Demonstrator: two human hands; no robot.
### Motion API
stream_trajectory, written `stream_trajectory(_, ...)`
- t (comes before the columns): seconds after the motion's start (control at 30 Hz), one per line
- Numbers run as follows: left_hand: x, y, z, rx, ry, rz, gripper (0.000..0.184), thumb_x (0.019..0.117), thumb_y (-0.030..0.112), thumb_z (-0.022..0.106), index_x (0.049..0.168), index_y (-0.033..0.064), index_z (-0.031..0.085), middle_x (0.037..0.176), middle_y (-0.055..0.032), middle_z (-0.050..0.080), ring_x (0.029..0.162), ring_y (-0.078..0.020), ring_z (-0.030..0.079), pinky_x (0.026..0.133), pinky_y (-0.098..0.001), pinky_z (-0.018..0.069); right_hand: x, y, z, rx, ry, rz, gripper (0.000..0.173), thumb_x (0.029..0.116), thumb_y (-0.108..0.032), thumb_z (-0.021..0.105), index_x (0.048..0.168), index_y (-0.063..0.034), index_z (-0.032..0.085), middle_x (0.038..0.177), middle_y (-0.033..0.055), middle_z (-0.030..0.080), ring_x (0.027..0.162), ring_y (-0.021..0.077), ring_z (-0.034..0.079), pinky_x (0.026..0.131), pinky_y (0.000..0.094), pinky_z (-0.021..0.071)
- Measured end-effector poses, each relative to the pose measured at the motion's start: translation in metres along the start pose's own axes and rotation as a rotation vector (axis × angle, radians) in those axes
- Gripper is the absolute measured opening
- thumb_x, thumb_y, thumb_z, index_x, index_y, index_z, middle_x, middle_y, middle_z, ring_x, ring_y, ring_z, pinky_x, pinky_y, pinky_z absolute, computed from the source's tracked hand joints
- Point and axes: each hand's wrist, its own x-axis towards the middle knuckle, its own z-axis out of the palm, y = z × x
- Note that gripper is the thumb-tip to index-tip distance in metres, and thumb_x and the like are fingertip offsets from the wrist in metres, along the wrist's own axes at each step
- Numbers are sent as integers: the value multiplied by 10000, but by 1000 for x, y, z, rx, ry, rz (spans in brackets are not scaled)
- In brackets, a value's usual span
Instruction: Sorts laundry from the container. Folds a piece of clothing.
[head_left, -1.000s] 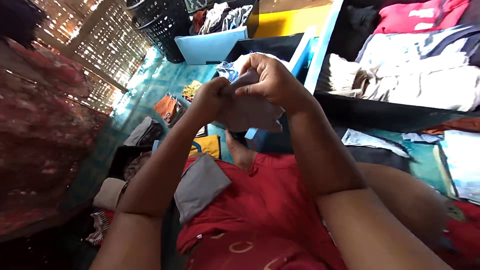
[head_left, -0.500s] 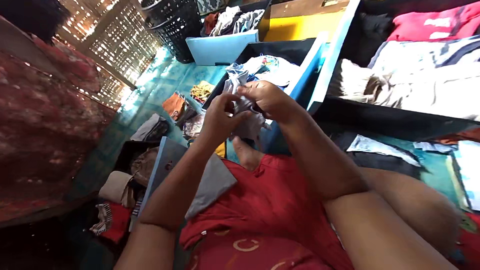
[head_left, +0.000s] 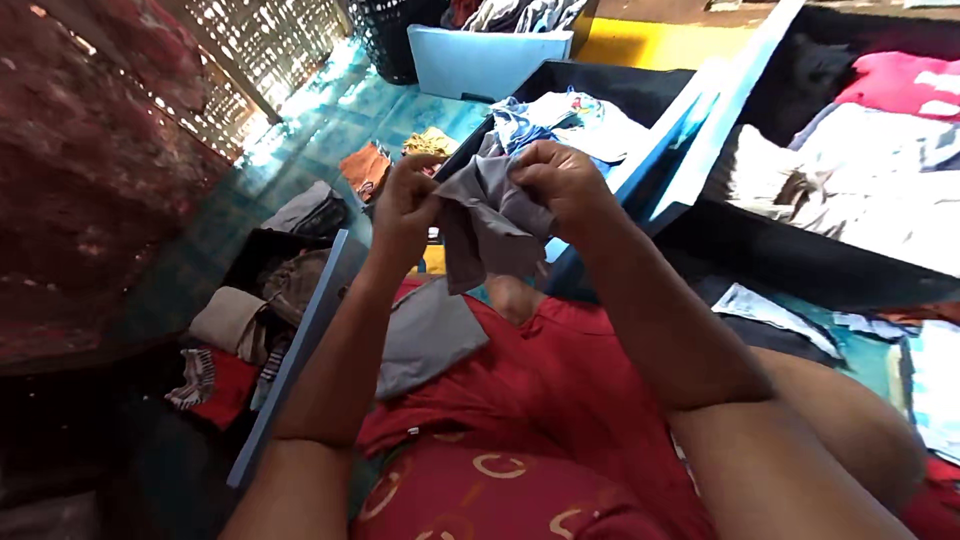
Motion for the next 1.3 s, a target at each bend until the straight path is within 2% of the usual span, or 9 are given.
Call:
stream_trajectory(0.07, -21, -1, -34, 165, 46, 81, 398, 1017, 3, 451, 1404, -4, 546, 1099, -61, 681, 940, -86, 657, 834, -301, 573, -2, -5, -1, -18, 54, -24, 102, 970, -79, 542, 918, -149, 595, 757, -77, 630, 634, 20, 587, 596, 219, 528)
stream_trajectory(0.13, -40, -4, -67, 320, 56, 181, 316, 1022, -2, 447, 1220, -6, 693, 1136, -102, 660, 1048, -113, 620, 933, -299, 529, -3, -11, -4, -13, 106, -47, 140, 965, -74, 533, 883, -176, 583, 732, -91, 626, 593, 9, 565, 555, 202, 500)
stream_trajectory(0.5, -90, -9, -111, 303, 213, 149, 169, 943, -18, 615, 1072, -19, 725, 988, -36, 647, 880, -26, 602, 789, -171, 520, -15, -17, 16, -14, 197, 85, 155, 1061, -91, 392, 1011, -105, 539, 917, 11, 741, 799, 151, 743, 777, 335, 633)
stream_trajectory(0.67, -88, 3, -107, 387, 51, 115, 159, 959, 17, 614, 1063, 0, 734, 1028, -52, 656, 954, -29, 611, 860, -175, 517, -34, 44, 43, -379, -222, 210, 490, 933, -154, 668, 1383, -55, 503, 1293, 129, 629, 984, 209, 680, 791, 406, 592)
stream_trajectory(0.73, -86, 10, -106, 399, -62, 133, 141, 954, 16, 628, 1043, 2, 736, 1026, -60, 657, 962, -38, 617, 866, -180, 521, -37, 72, 59, -529, -354, 106, 687, 822, -130, 799, 1450, -40, 536, 1415, 205, 568, 1227, 323, 598, 995, 574, 497)
stream_trajectory(0.8, -83, 20, -106, 415, -180, 186, 133, 941, 11, 633, 1017, -9, 741, 1005, -76, 663, 963, -54, 622, 880, -192, 520, -37, 93, 74, -690, -383, -86, 647, 825, -109, 791, 1432, -43, 575, 1446, 199, 563, 1367, 380, 495, 1108, 681, 338)
stream_trajectory(1.0, -81, 38, -131, 389, -156, 319, 114, 974, 64, 644, 1007, 15, 741, 1021, -21, 658, 1005, -25, 603, 911, -189, 504, -1, 104, 50, -938, -347, -248, 141, 866, -105, 746, 981, -25, 753, 1172, 184, 709, 1222, 443, 585, 944, 726, 418)
stream_trajectory(1.17, -118, 60, -168, 267, 13, 356, 144, 1018, 224, 637, 1131, 242, 725, 1090, 162, 669, 1001, 19, 630, 881, -195, 538, -8, 36, 4, -416, -430, -177, 74, 936, -99, 663, 996, -61, 684, 928, -35, 690, 853, 19, 652, 816, 252, 578)
stream_trajectory(1.3, -160, 82, -169, 135, 53, 355, 146, 1011, 207, 644, 1131, 201, 727, 1078, 123, 711, 953, -11, 674, 837, -195, 570, -37, -29, -7, -315, -572, -304, 67, 946, -183, 709, 1012, -196, 704, 891, -156, 677, 757, -55, 615, 677, 148, 545)
